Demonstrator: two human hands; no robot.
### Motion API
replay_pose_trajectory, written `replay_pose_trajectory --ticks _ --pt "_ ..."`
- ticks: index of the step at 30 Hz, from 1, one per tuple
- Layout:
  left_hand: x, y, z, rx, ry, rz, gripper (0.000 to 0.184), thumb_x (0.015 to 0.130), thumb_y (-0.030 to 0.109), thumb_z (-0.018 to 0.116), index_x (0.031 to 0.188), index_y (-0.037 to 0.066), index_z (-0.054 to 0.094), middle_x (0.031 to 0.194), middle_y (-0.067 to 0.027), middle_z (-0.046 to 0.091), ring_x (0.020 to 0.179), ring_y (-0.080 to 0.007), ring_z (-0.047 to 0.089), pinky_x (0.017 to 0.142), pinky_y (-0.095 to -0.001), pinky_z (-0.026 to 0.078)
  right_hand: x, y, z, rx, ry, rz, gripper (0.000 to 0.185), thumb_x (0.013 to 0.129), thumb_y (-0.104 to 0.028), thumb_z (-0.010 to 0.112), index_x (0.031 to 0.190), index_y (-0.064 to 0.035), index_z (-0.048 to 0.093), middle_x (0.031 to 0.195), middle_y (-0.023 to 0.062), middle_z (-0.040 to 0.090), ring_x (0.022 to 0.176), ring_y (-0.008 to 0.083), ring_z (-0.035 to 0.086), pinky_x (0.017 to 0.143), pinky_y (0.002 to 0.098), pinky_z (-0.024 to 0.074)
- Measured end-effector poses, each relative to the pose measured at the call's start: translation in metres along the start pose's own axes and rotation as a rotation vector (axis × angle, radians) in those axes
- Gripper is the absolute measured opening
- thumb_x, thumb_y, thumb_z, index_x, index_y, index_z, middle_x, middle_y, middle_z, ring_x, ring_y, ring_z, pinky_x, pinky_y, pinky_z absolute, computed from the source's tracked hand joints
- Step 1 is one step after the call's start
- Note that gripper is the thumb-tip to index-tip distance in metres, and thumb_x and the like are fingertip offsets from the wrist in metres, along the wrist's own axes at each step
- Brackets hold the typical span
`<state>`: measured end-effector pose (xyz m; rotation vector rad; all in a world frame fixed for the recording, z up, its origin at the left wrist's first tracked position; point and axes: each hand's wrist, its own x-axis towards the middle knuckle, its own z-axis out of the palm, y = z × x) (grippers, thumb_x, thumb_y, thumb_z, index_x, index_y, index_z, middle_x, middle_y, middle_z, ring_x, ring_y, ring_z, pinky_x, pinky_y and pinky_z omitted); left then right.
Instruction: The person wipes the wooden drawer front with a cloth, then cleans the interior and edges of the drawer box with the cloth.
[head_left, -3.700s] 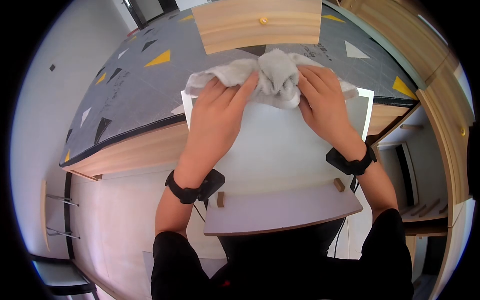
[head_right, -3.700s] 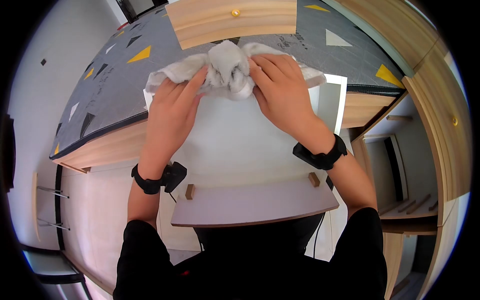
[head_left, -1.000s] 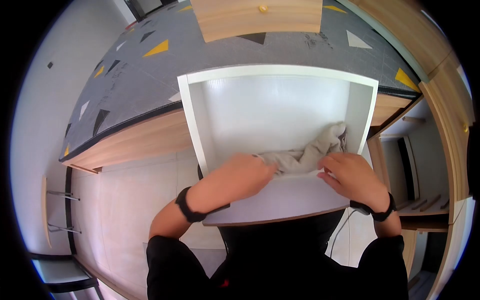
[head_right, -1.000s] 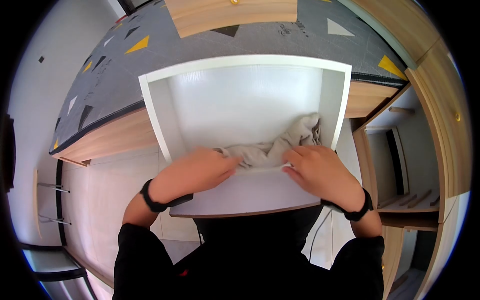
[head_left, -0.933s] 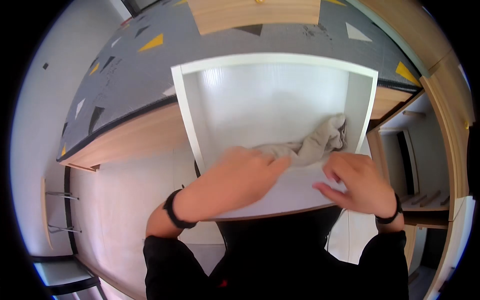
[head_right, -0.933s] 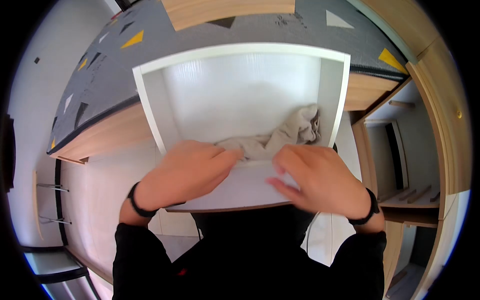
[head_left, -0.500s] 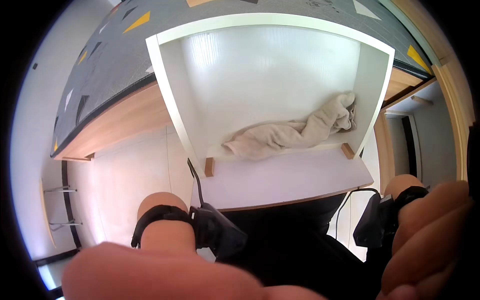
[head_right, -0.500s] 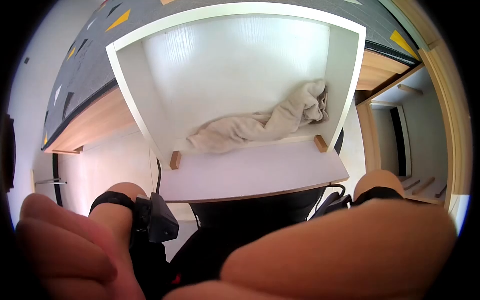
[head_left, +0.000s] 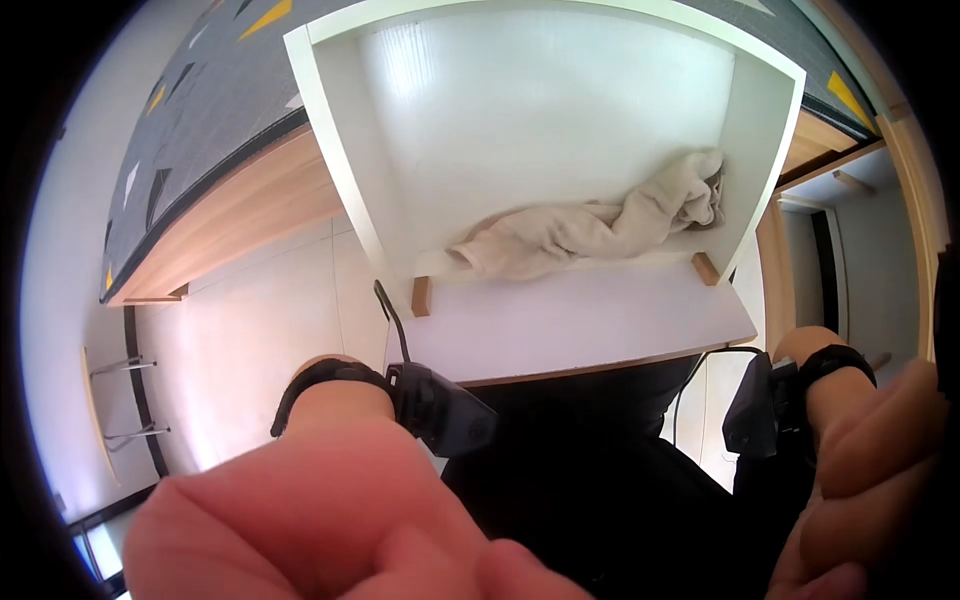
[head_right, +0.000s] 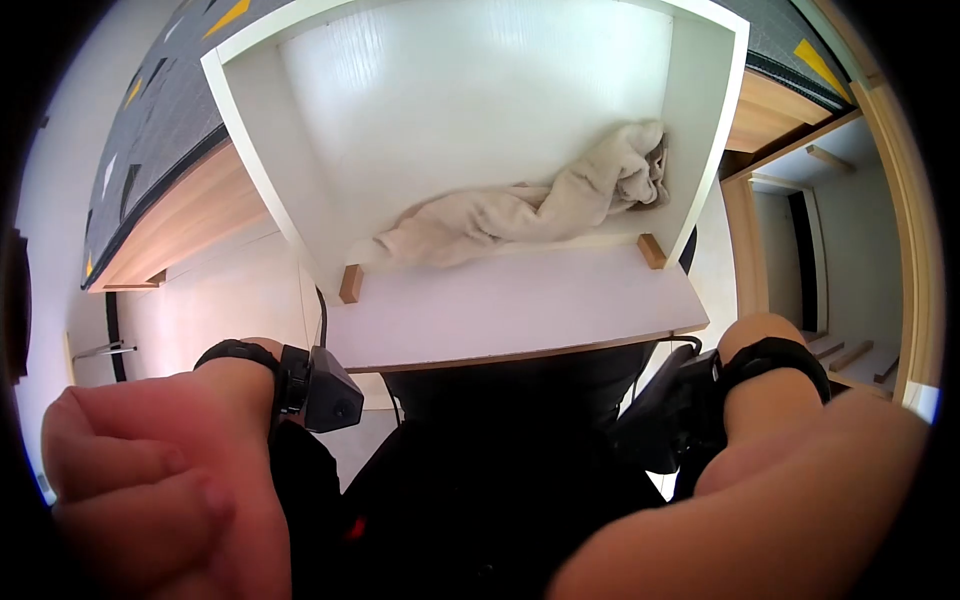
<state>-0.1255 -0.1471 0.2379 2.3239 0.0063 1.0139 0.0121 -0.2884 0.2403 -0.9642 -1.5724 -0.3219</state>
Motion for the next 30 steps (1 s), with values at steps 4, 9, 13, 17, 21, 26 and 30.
replay_pose_trajectory --ticks 4,9,13,17,21,26,30 --pt "-0.007 0.025 -0.011 -0.004 0.085 -0.029 0.024 0.05 0.016 0.058 0.07 0.006 0.05 0.071 -0.007 0.055 0.062 -0.0196 0.045 0.045 -0.0271 0.041 0.0 -0.005 -0.003 0.041 -0.006 -0.008 0.026 0.091 -0.007 0.05 0.069 -0.0184 0.043 0.055 -0.0033 0.036 0.046 0.0095 0.022 0.042 0.0259 0.0173" --pt "-0.019 0.062 -0.046 0.06 -0.03 -0.365 0.015 0.062 0.005 0.061 0.077 0.007 0.057 0.08 -0.0065 0.059 0.067 -0.0184 0.047 0.046 -0.0263 0.044 -0.003 -0.016 -0.014 0.097 0.004 -0.011 0.029 0.092 -0.006 0.046 0.067 -0.0195 0.042 0.052 -0.0034 0.032 0.045 0.0091 0.018 0.041 0.0258 0.0136" --pt "-0.019 -0.016 -0.021 -0.099 0.48 0.553 0.02 0.074 0.008 0.054 0.058 0.015 0.044 0.055 0.0053 0.047 0.048 -0.0085 0.049 0.042 -0.0223 0.03 -0.004 -0.02 -0.02 0.112 -0.009 -0.012 0.031 0.093 -0.005 0.044 0.066 -0.0203 0.041 0.05 -0.0034 0.03 0.044 0.0088 0.014 0.04 0.0257 0.0106" --pt "-0.033 -0.05 -0.039 -0.405 0.414 0.904 0.017 0.08 0.012 0.054 0.065 0.014 0.047 0.059 0.0012 0.047 0.053 -0.013 0.048 0.048 -0.0258 0.034 -0.011 -0.012 -0.02 -0.002 -0.081 0.022 0.031 0.089 -0.004 0.048 0.063 -0.0189 0.04 0.049 -0.0025 0.031 0.043 0.0103 0.017 0.04 0.0264 0.0123" --pt "-0.024 -0.055 -0.017 0.019 -0.118 0.082 0.008 0.064 0.002 0.061 0.068 0.008 0.057 0.065 -0.0046 0.054 0.054 -0.0223 0.053 0.048 -0.0305 0.038 -0.028 0.036 -0.015 -0.369 -0.283 0.138 0.036 0.072 -0.001 0.069 0.053 -0.0119 0.039 0.05 0.0012 0.038 0.04 0.0173 0.035 0.04 0.0292 0.0251" --pt "-0.016 -0.072 -0.017 -0.037 -0.278 0.04 0.017 0.062 -0.007 0.057 0.072 0.006 0.059 0.061 -0.0071 0.051 0.049 -0.027 0.05 0.044 -0.0332 0.038 -0.049 0.083 0.003 -0.402 -0.422 0.373 0.038 0.071 0.004 0.068 0.057 -0.0062 0.034 0.052 0.0068 0.034 0.043 0.0238 0.038 0.042 0.0324 0.0276" --pt "-0.019 -0.073 -0.025 0.093 -0.276 -0.027 0.01 0.064 -0.002 0.05 0.069 0.002 0.057 0.061 -0.008 0.054 0.05 -0.0249 0.052 0.048 -0.0301 0.037 -0.059 0.094 0.005 -0.358 -0.445 0.517 0.036 0.076 0.002 0.065 0.061 -0.004 0.033 0.053 0.0101 0.031 0.046 0.0275 0.037 0.044 0.0347 0.0291"
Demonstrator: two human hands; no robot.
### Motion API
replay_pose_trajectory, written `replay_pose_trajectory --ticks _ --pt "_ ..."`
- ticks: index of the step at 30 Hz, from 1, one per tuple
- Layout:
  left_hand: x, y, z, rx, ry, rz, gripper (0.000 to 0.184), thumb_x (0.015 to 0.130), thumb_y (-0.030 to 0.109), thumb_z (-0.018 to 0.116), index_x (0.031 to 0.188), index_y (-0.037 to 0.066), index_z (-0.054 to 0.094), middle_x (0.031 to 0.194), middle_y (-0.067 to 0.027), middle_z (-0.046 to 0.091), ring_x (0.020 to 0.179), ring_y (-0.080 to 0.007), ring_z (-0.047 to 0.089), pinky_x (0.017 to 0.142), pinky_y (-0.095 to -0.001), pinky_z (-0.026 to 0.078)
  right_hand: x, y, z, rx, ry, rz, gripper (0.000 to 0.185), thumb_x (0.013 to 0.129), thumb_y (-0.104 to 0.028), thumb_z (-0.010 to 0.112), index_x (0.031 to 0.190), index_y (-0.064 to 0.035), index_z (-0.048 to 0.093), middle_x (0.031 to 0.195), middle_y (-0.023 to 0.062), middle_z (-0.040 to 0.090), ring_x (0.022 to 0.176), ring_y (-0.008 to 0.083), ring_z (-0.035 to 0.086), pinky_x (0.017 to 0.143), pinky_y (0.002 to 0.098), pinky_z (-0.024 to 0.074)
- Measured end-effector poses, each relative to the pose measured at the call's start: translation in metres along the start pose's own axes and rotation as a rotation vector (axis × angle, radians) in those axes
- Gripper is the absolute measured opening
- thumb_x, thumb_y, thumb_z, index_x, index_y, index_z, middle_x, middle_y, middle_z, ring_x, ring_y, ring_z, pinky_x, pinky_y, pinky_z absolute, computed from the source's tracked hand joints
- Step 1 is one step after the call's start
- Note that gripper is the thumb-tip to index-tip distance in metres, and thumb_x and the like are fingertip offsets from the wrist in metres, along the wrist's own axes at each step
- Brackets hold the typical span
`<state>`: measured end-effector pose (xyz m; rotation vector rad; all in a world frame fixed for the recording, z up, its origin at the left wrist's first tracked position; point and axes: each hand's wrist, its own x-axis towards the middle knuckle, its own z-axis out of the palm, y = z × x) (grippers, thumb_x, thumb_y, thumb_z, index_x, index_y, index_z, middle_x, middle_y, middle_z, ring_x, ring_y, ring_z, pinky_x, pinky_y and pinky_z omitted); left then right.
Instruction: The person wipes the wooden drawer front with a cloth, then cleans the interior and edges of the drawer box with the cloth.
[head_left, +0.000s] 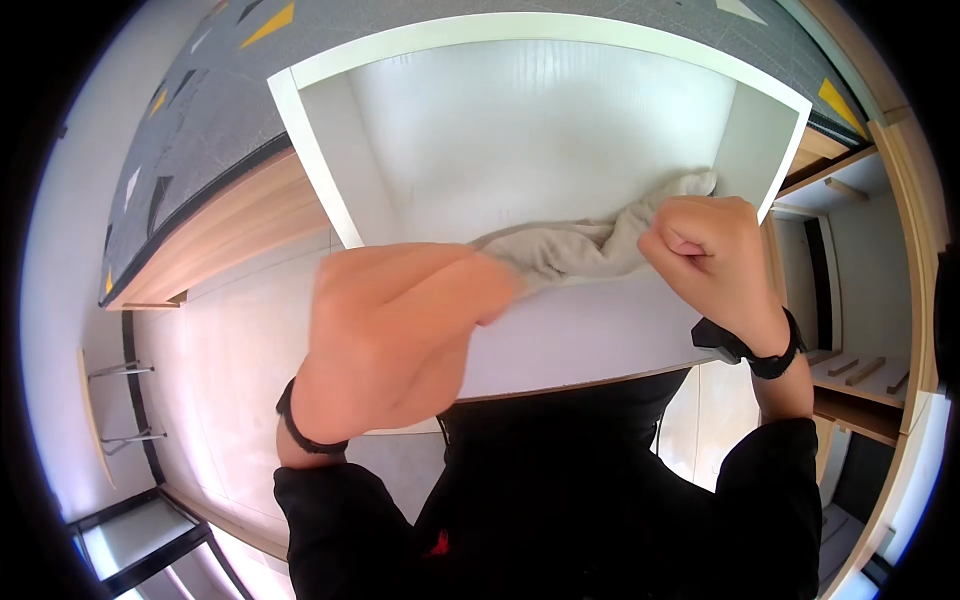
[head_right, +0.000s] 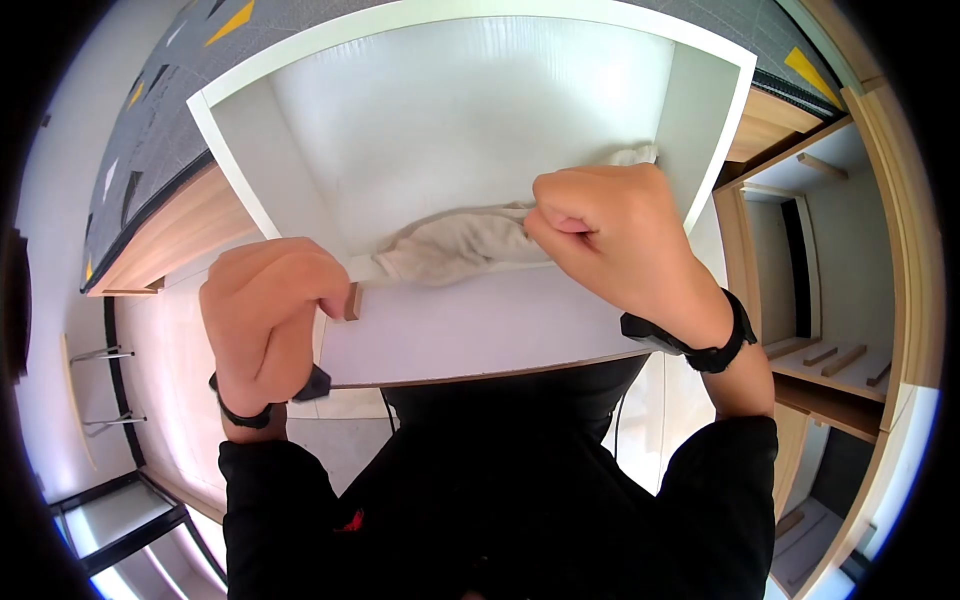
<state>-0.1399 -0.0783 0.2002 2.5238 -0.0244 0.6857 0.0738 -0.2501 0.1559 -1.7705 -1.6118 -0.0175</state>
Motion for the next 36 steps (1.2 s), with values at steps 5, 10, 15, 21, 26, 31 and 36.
replay_pose_trajectory --ticks 5,10,15,21,26,31,36 --pt "-0.014 -0.019 0.005 0.288 -0.147 -0.052 0.018 0.071 -0.002 0.06 0.086 0.005 0.065 0.078 -0.0097 0.063 0.065 -0.0276 0.06 0.054 -0.0359 0.046 -0.006 0.022 0.007 -0.143 -0.153 0.05 0.019 0.082 -0.003 0.065 0.076 -0.0049 0.046 0.07 0.0098 0.049 0.057 0.0295 0.051 0.052 0.0381 0.0397" --pt "-0.033 -0.056 0.042 0.422 -0.304 0.136 0.031 0.084 0.011 0.064 0.113 0.003 0.062 0.113 -0.0123 0.066 0.093 -0.0306 0.065 0.076 -0.0387 0.052 -0.022 0.054 0.021 -0.38 -0.224 0.137 0.022 0.084 -0.014 0.068 0.103 -0.009 0.056 0.093 0.0085 0.059 0.078 0.0314 0.063 0.067 0.0419 0.0496" --pt "-0.025 -0.071 0.051 0.532 -0.446 0.036 0.04 0.087 0.024 0.066 0.121 0.005 0.06 0.1 -0.0098 0.069 0.087 -0.0282 0.066 0.073 -0.0401 0.051 -0.034 0.064 0.018 -0.593 -0.427 0.271 0.025 0.086 -0.02 0.067 0.108 -0.0098 0.06 0.095 0.0114 0.062 0.081 0.0326 0.064 0.07 0.0429 0.051" --pt "-0.02 -0.081 0.051 0.562 -0.621 -0.07 0.038 0.09 0.031 0.064 0.119 0.007 0.06 0.085 -0.0075 0.068 0.081 -0.0265 0.066 0.066 -0.0398 0.051 -0.032 0.039 -0.009 -0.402 -0.521 0.137 0.01 0.086 -0.019 0.066 0.091 -0.0102 0.066 0.078 0.0112 0.064 0.073 0.0327 0.064 0.064 0.0422 0.05" --pt "-0.016 -0.076 0.054 0.61 -0.676 -0.164 0.033 0.09 0.032 0.063 0.114 0.009 0.06 0.084 -0.0078 0.068 0.079 -0.0283 0.066 0.062 -0.0391 0.051 -0.033 0.033 -0.019 -0.285 -0.813 0.247 0.012 0.087 -0.02 0.064 0.095 -0.0112 0.067 0.07 0.011 0.065 0.067 0.035 0.063 0.062 0.0439 0.0493" --pt "-0.016 -0.08 0.051 0.519 -0.626 -0.034 0.022 0.089 0.027 0.063 0.106 0.012 0.062 0.086 -0.0053 0.067 0.079 -0.0263 0.066 0.061 -0.0401 0.051 -0.036 0.055 0.011 -0.53 -0.499 0.276 0.021 0.086 -0.023 0.066 0.102 -0.0093 0.066 0.078 0.0107 0.068 0.073 0.0355 0.065 0.067 0.0439 0.0505" --pt "-0.019 -0.084 0.049 0.445 -0.55 0.132 0.017 0.08 0.016 0.066 0.095 0.011 0.059 0.086 -0.0053 0.065 0.079 -0.0264 0.065 0.062 -0.0399 0.051 -0.031 0.066 0.032 -0.305 -0.651 0.184 0.031 0.082 -0.021 0.071 0.108 -0.0064 0.065 0.098 0.0151 0.067 0.094 0.032 0.063 0.079 0.0428 0.0509"
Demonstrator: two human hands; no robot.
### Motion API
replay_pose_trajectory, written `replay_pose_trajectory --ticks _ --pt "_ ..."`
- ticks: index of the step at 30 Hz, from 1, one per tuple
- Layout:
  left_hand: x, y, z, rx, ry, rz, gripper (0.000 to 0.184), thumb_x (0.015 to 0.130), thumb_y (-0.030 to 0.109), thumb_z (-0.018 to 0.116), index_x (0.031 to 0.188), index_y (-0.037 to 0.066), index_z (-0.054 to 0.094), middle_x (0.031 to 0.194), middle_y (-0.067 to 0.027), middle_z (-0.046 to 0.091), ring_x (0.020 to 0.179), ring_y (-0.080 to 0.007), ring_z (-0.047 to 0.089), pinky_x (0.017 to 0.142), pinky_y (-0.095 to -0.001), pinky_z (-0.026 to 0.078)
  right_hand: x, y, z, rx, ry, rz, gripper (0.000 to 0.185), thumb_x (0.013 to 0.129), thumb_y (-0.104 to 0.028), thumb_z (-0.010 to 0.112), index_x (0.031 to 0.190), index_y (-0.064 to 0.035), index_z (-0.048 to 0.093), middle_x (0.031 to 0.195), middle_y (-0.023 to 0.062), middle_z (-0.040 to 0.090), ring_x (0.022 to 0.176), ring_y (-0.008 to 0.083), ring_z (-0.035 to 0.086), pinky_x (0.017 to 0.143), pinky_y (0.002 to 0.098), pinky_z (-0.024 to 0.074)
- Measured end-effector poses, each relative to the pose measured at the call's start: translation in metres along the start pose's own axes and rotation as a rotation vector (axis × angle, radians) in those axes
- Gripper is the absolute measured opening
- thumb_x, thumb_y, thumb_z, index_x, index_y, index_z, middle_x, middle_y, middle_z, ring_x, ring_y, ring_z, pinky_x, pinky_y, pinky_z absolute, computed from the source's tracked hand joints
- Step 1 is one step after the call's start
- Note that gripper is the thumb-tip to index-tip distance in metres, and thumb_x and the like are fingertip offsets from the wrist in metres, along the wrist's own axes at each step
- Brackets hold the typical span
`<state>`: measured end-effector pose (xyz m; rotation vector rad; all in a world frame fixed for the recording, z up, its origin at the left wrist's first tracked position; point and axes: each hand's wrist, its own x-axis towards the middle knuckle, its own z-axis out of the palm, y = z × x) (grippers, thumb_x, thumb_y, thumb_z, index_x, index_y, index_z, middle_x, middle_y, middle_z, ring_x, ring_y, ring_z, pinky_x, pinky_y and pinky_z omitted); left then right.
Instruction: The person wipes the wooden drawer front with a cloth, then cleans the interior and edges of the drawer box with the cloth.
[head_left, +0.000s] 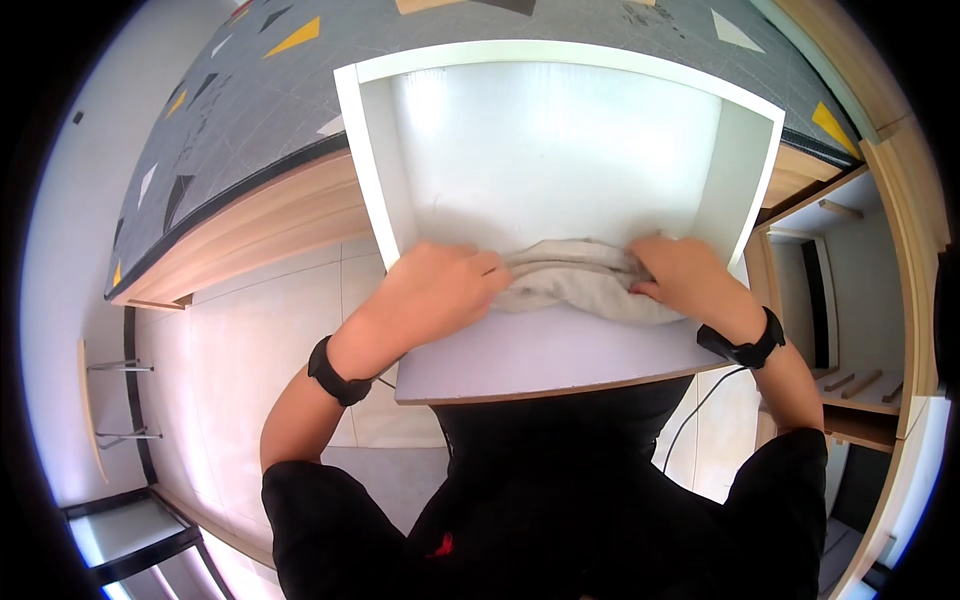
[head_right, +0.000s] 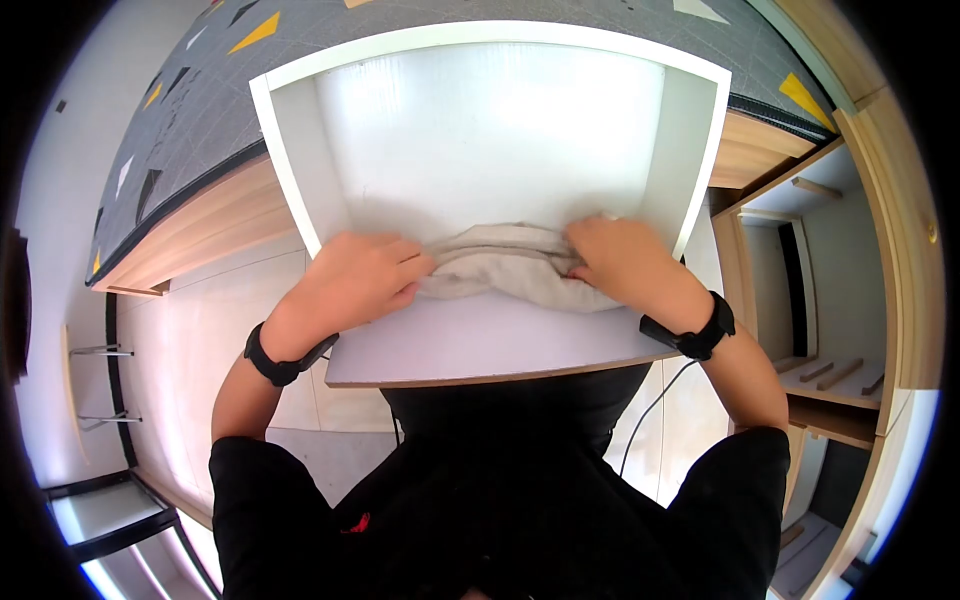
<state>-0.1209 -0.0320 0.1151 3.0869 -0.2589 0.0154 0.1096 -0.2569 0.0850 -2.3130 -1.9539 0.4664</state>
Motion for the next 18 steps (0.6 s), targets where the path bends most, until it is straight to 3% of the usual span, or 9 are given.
replay_pose_trajectory --ticks 4,5,7,10,11,13,17,18 --pt "-0.001 -0.003 0.001 -0.088 0.213 0.151 0.024 0.071 0.009 0.069 0.09 0.008 0.055 0.085 -0.0055 0.062 0.075 -0.0265 0.062 0.061 -0.0395 0.051 0.0 0.003 0.0 0.01 0.013 -0.026 0.028 0.081 -0.021 0.072 0.105 -0.0072 0.066 0.094 0.0141 0.067 0.09 0.0334 0.064 0.077 0.0431 0.0507" --pt "-0.002 -0.004 -0.003 -0.072 0.226 0.148 0.024 0.071 0.009 0.069 0.09 0.008 0.055 0.085 -0.0055 0.062 0.075 -0.0265 0.062 0.061 -0.0395 0.051 0.002 0.002 -0.008 -0.037 -0.087 -0.004 0.028 0.081 -0.02 0.072 0.104 -0.0077 0.066 0.094 0.0139 0.067 0.088 0.034 0.064 0.076 0.0437 0.0505" --pt "-0.007 -0.006 -0.012 -0.103 -0.034 0.066 0.025 0.071 0.007 0.069 0.092 0.007 0.056 0.089 -0.0052 0.064 0.075 -0.0262 0.063 0.063 -0.0385 0.052 0.001 -0.001 -0.021 -0.086 -0.168 0.019 0.027 0.08 -0.02 0.072 0.104 -0.0081 0.066 0.094 0.0138 0.067 0.086 0.0347 0.064 0.075 0.0443 0.0502" --pt "-0.009 -0.011 -0.02 -0.097 0.046 0.177 0.028 0.073 0.003 0.064 0.099 0.011 0.06 0.097 -0.0066 0.064 0.073 -0.0248 0.062 0.062 -0.0342 0.052 -0.007 -0.005 -0.039 -0.074 -0.034 -0.059 0.021 0.084 -0.019 0.068 0.102 -0.009 0.064 0.093 0.0126 0.067 0.08 0.0357 0.065 0.071 0.0448 0.051" --pt "-0.012 -0.013 -0.02 -0.088 0.047 0.178 0.028 0.073 0.003 0.064 0.099 0.011 0.06 0.097 -0.0066 0.064 0.073 -0.0248 0.062 0.062 -0.0342 0.052 -0.012 -0.011 -0.048 -0.086 0.102 -0.028 0.019 0.085 -0.017 0.068 0.101 -0.0092 0.063 0.092 0.0122 0.066 0.078 0.0352 0.065 0.068 0.0439 0.051" --pt "-0.017 -0.011 -0.018 -0.144 0.271 0.231 0.035 0.073 0.001 0.063 0.105 0.014 0.062 0.105 -0.0064 0.066 0.075 -0.0232 0.063 0.062 -0.0317 0.052 -0.022 -0.018 -0.064 -0.101 0.234 0.003 0.018 0.085 -0.016 0.067 0.101 -0.0094 0.062 0.09 0.0117 0.065 0.076 0.0347 0.065 0.066 0.0431 0.051" --pt "-0.027 -0.002 -0.04 -0.094 0.337 0.165 0.032 0.073 0.005 0.065 0.102 0.017 0.066 0.108 -0.0037 0.067 0.077 -0.0198 0.063 0.062 -0.0303 0.051 -0.038 -0.029 -0.095 -0.144 0.473 0.015 0.018 0.086 -0.013 0.067 0.103 -0.0095 0.061 0.088 0.0097 0.062 0.072 0.0321 0.064 0.06 0.0389 0.0502" --pt "-0.029 -0.001 -0.045 -0.129 0.393 0.132 0.025 0.071 0.007 0.067 0.095 0.012 0.067 0.104 -0.0049 0.068 0.077 -0.0223 0.062 0.063 -0.0315 0.051 -0.042 -0.035 -0.102 -0.127 0.533 0.044 0.019 0.086 -0.013 0.067 0.103 -0.0092 0.061 0.087 0.0091 0.061 0.071 0.0312 0.064 0.059 0.038 0.0499"
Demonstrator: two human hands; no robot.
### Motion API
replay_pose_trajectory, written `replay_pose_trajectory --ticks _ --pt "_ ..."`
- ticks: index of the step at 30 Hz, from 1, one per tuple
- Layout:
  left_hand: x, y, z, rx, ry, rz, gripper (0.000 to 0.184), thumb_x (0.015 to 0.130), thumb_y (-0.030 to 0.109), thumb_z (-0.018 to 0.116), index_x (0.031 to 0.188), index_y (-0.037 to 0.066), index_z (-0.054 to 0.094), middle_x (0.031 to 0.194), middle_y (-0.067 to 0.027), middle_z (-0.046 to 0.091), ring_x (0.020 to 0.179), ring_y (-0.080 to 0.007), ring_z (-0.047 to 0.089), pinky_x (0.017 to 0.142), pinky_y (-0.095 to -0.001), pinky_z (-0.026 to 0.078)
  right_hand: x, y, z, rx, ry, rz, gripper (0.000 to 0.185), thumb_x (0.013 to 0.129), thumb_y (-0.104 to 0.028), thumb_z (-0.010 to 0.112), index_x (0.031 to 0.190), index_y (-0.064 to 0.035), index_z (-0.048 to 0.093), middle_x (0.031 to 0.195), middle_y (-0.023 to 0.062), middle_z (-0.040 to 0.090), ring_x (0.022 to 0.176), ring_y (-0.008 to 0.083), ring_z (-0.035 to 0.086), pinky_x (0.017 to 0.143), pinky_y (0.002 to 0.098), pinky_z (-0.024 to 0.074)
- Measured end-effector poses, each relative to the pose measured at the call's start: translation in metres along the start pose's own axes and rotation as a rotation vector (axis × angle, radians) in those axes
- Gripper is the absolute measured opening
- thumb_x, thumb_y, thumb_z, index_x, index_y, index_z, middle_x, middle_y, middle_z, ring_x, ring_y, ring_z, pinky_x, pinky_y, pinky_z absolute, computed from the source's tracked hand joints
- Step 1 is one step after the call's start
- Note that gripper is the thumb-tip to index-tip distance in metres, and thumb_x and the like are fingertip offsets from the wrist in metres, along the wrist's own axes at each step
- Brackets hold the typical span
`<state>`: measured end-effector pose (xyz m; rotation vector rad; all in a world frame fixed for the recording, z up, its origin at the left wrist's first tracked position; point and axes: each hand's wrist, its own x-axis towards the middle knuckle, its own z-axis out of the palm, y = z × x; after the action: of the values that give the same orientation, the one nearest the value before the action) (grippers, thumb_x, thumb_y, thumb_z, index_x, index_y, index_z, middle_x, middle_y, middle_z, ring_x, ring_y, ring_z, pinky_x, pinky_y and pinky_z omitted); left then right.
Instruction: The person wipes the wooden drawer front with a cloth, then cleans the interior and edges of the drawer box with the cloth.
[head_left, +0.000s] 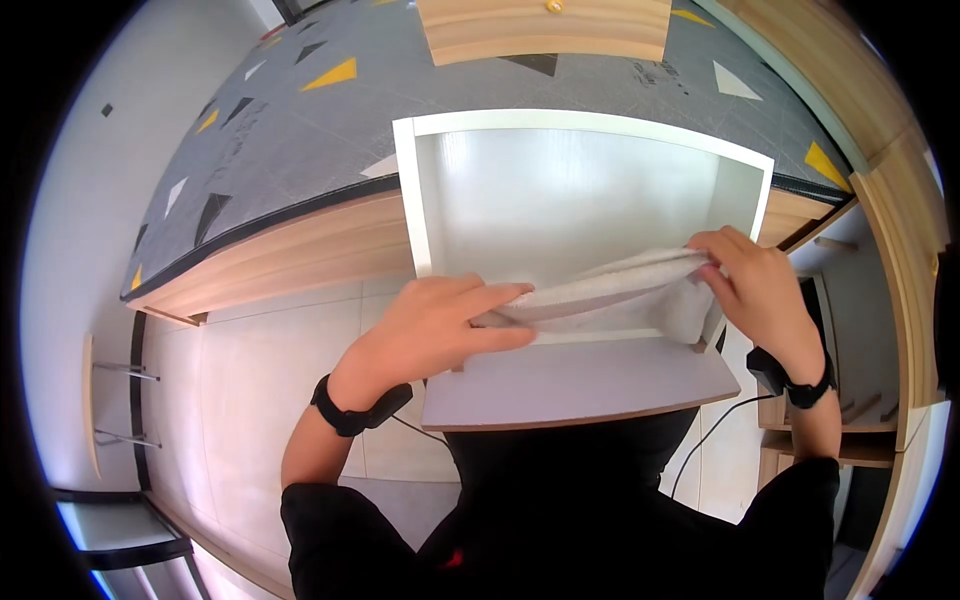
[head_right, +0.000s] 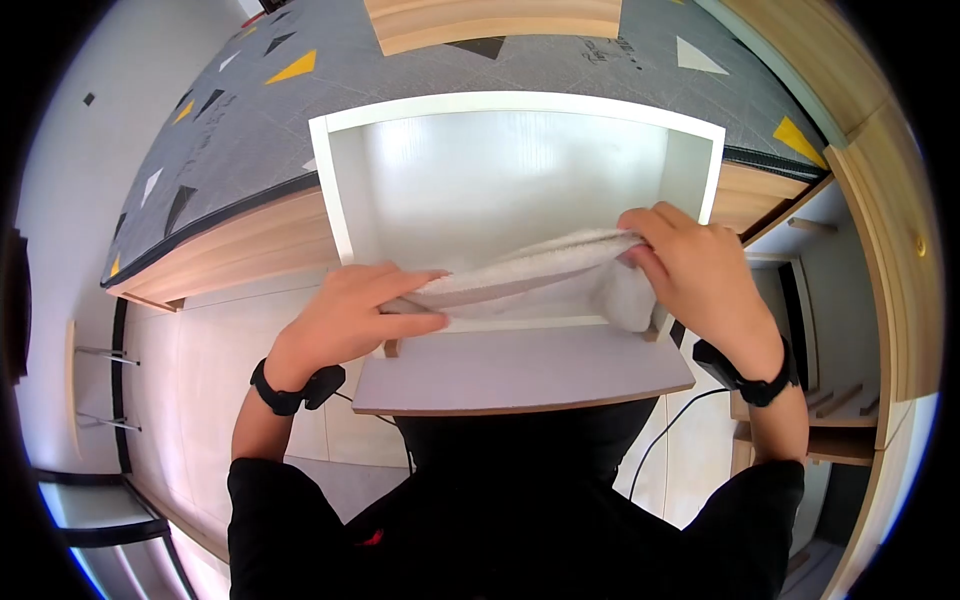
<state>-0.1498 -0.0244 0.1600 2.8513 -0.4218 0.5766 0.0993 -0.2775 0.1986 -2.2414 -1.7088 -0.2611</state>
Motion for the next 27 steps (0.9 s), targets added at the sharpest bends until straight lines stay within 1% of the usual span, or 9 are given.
replay_pose_trajectory --ticks 5,8,11,13,16,17,19,22,27 --pt "-0.005 0.001 -0.027 0.259 0.22 0.106 0.024 0.068 0.007 0.069 0.091 0.013 0.07 0.118 -0.0062 0.067 0.075 -0.0202 0.06 0.06 -0.0299 0.049 0.004 -0.024 -0.022 0.036 0.153 0.021 0.022 0.086 -0.004 0.066 0.107 -0.0098 0.061 0.091 0.0096 0.061 0.07 0.0278 0.065 0.061 0.0344 0.0522" --pt "-0.006 0.01 -0.042 0.454 0.291 -0.147 0.021 0.066 0.005 0.07 0.086 0.009 0.07 0.125 -0.0139 0.065 0.081 -0.0235 0.063 0.063 -0.0297 0.05 0.006 -0.03 -0.022 0.024 0.331 -0.02 0.026 0.085 0.004 0.061 0.109 -0.0074 0.06 0.095 0.0092 0.062 0.068 0.026 0.067 0.059 0.0312 0.0524" --pt "-0.003 0.005 -0.044 0.637 0.526 0.032 0.012 0.067 0.0 0.069 0.078 0.003 0.069 0.131 -0.0246 0.059 0.089 -0.0276 0.065 0.069 -0.0319 0.052 0.004 -0.033 -0.021 0.172 0.342 0.012 0.029 0.085 0.009 0.057 0.111 -0.0046 0.058 0.097 0.008 0.063 0.064 0.0215 0.067 0.056 0.0285 0.0511" --pt "-0.004 0.007 -0.037 0.261 0.695 -0.132 0.005 0.073 -0.004 0.065 0.073 0.0 0.067 0.137 -0.0293 0.052 0.096 -0.0302 0.066 0.074 -0.035 0.053 0.001 -0.03 -0.014 0.538 0.23 0.086 0.031 0.084 0.01 0.058 0.113 -0.0031 0.056 0.098 0.0075 0.064 0.06 0.0179 0.065 0.054 0.0264 0.0498" --pt "0.005 0.019 -0.035 -0.31 0.816 -0.221 0.016 0.079 -0.01 0.056 0.076 0.001 0.068 0.14 -0.028 0.05 0.098 -0.0298 0.065 0.08 -0.0333 0.051 0.004 -0.03 -0.018 0.561 0.038 0.136 0.036 0.083 0.009 0.06 0.116 -0.0047 0.055 0.096 0.0079 0.064 0.06 0.0161 0.064 0.054 0.0259 0.0496" --pt "-0.002 0.016 -0.036 -0.311 0.817 -0.22 0.016 0.079 -0.01 0.056 0.076 0.001 0.068 0.14 -0.028 0.05 0.098 -0.0298 0.065 0.08 -0.0333 0.051 0.004 -0.029 -0.017 0.56 0.038 0.137 0.036 0.083 0.009 0.06 0.116 -0.0047 0.055 0.096 0.0079 0.064 0.06 0.0161 0.064 0.054 0.0259 0.0496" --pt "-0.017 0.01 -0.04 -0.937 0.549 -0.42 0.029 0.079 -0.014 0.045 0.078 0.003 0.068 0.133 -0.0256 0.055 0.103 -0.0274 0.063 0.085 -0.0308 0.048 0.004 -0.026 -0.013 0.449 -0.01 0.096 0.036 0.082 0.008 0.062 0.114 -0.0052 0.056 0.096 0.0076 0.064 0.06 0.0174 0.064 0.056 0.0252 0.0496" --pt "-0.017 0.009 -0.035 -0.867 0.467 -0.334 0.034 0.077 -0.017 0.04 0.08 0.002 0.068 0.126 -0.0234 0.058 0.105 -0.026 0.061 0.088 -0.0294 0.046 0.004 -0.017 -0.005 0.289 -0.014 -0.117 0.034 0.081 0.008 0.061 0.112 -0.005 0.056 0.095 0.0083 0.064 0.059 0.0191 0.063 0.059 0.0255 0.0503" --pt "-0.021 0.011 -0.041 -0.744 0.406 -0.398 0.034 0.074 -0.017 0.043 0.079 0.002 0.07 0.12 -0.0194 0.062 0.104 -0.0275 0.062 0.087 -0.0314 0.047 0.0 -0.014 0.0 0.394 -0.04 0.002 0.034 0.081 0.009 0.058 0.113 -0.004 0.057 0.097 0.0106 0.065 0.062 0.0211 0.066 0.061 0.0268 0.0513"
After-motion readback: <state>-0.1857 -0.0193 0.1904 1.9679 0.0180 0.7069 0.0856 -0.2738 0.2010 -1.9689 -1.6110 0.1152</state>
